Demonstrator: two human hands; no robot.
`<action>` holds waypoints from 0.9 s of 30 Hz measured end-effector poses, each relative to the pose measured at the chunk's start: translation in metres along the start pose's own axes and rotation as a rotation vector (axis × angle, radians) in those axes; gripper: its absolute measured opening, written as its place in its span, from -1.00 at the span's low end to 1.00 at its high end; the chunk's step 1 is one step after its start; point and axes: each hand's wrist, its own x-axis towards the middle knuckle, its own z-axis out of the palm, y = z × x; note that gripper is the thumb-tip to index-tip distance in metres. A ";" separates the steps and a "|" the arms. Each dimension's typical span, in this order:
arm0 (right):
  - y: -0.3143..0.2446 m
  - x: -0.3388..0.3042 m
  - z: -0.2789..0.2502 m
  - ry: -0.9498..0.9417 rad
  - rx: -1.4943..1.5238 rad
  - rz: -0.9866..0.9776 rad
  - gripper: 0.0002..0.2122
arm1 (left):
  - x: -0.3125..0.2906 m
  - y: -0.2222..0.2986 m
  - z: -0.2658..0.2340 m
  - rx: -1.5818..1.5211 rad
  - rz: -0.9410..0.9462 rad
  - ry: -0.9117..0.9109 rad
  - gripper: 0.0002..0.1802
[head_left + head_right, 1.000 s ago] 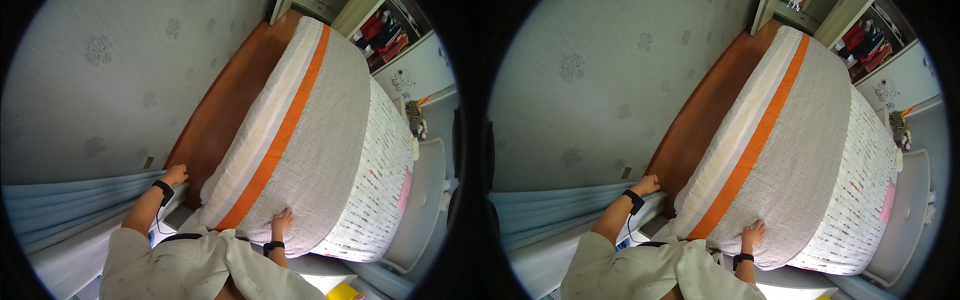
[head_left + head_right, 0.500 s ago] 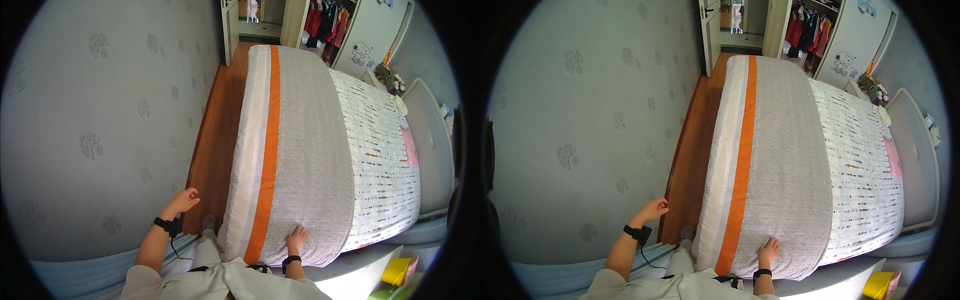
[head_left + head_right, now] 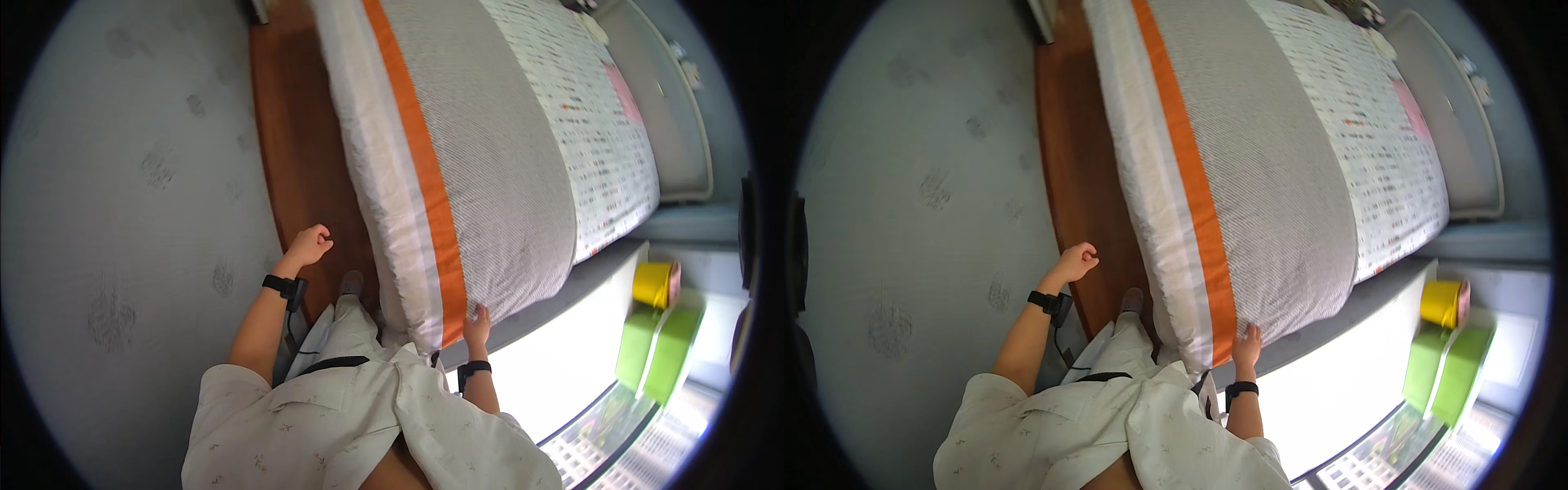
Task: The person folds several pieces of clothing on a bed, including a red and white garment, a light green item, and a yellow item. They then smooth the bedsheet and leave the room.
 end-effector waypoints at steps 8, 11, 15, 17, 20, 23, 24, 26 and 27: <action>0.047 -0.051 0.018 0.102 0.114 0.217 -0.73 | 0.033 0.051 0.006 0.193 0.117 -0.101 -0.69; 0.062 -0.060 0.029 0.172 0.255 0.254 -0.80 | 0.042 0.076 0.004 0.242 0.215 -0.092 -0.71; 0.067 -0.070 0.034 0.416 0.312 0.433 -0.81 | 0.051 0.107 -0.013 0.321 0.209 -0.220 -0.68; 0.065 -0.072 0.031 0.544 0.438 0.420 -0.80 | 0.056 0.118 -0.029 0.379 0.280 -0.199 -0.66; 0.054 -0.062 0.016 0.696 0.331 0.346 -0.69 | 0.076 0.129 -0.061 0.218 0.384 -0.111 -0.66; 0.017 -0.038 -0.003 0.814 0.288 0.329 -0.57 | 0.119 0.138 -0.102 0.235 0.550 0.125 -0.60; -0.002 -0.025 -0.010 0.885 0.283 0.370 -0.56 | 0.139 0.139 -0.118 0.233 0.612 0.171 -0.57; -0.056 -0.010 -0.021 0.943 0.269 0.483 -0.55 | 0.178 0.139 -0.148 0.253 0.700 0.225 -0.51; -0.093 0.006 -0.020 0.984 0.244 0.510 -0.55 | 0.201 0.139 -0.168 0.279 0.748 0.251 -0.49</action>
